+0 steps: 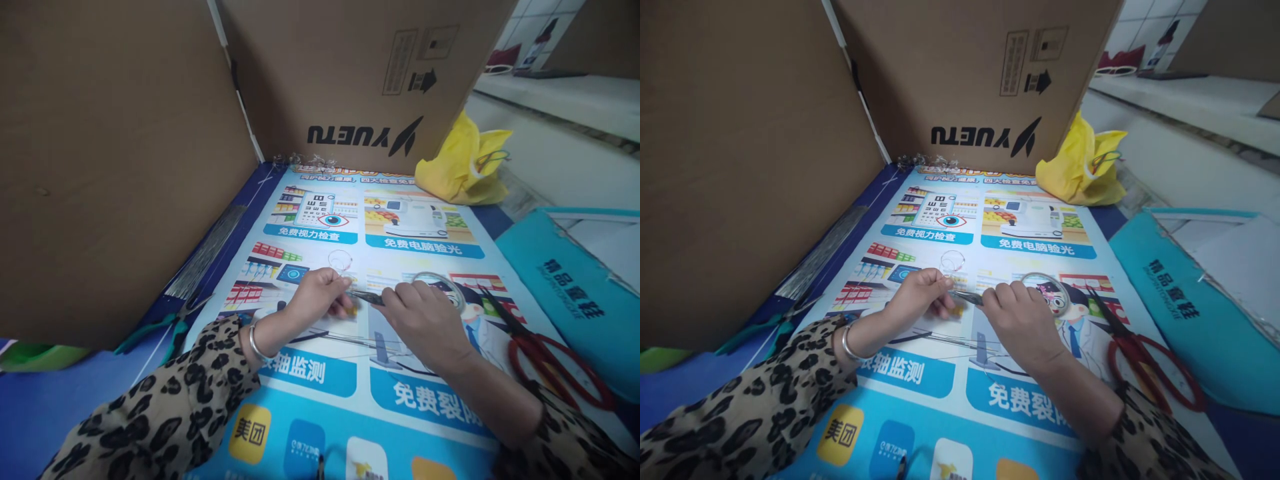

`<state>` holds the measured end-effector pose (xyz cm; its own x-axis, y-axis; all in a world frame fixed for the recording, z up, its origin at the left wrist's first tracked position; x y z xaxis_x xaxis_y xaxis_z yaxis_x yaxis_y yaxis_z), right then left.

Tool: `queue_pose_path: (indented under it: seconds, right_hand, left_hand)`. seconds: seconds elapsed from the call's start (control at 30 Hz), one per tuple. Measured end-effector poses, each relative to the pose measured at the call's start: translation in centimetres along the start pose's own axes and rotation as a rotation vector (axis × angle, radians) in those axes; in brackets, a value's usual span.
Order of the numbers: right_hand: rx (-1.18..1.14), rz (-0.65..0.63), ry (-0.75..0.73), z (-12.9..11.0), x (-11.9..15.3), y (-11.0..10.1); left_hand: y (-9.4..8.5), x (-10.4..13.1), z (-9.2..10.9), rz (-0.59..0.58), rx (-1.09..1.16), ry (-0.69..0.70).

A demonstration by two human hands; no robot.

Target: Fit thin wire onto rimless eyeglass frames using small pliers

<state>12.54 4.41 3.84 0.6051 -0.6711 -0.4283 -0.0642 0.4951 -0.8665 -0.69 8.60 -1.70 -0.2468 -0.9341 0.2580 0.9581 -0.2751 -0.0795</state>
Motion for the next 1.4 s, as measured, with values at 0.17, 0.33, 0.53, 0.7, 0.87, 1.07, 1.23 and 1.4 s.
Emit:
queue_pose_path:
  seconds: [0.17,0.33,0.53,0.7,0.87,1.07,1.23,1.4]
  right_hand:
    - [0.013,-0.003,-0.005,-0.1,0.1,0.0]
    - [0.023,-0.001,-0.006,-0.1,0.1,0.0]
    - [0.013,-0.001,-0.013,-0.1,0.1,0.0]
    - [-0.018,-0.012,0.005,0.2,0.1,0.1]
    - [-0.035,-0.021,0.025,0.1,-0.1,0.2]
    - [-0.047,0.04,0.022,-0.3,-0.1,-0.5]
    - [-0.036,0.1,-0.017,-0.9,0.1,-1.0]
    - [-0.025,0.08,-0.051,-1.3,0.1,-0.7]
  left_hand:
    - [-0.1,0.0,0.0,0.005,-0.004,-0.007]
    - [-0.1,-0.1,-0.2,0.006,-0.031,-0.011]
    - [0.2,-0.1,-0.2,-0.03,-0.082,-0.014]
    - [-0.6,-0.1,0.8,0.045,-0.15,0.093]
    - [-1.8,-0.3,1.0,0.149,-0.139,0.136]
    - [-2.1,0.2,0.5,0.15,-0.186,0.14]
    - [-2.1,0.7,0.6,0.191,-0.171,0.151]
    - [-2.2,0.9,0.9,0.257,-0.205,0.179]
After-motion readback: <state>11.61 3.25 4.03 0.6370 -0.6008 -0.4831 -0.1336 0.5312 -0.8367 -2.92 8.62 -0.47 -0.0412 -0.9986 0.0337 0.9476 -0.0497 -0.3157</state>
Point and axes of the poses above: each hand's wrist, its own x-axis away from the middle knuckle, its own y-axis out of the palm, z = x × y, the point moved 8 cm from there along -x, towards the middle knuckle, and after that the axes turned 6 degrees about -x, right-handed, at the moved point
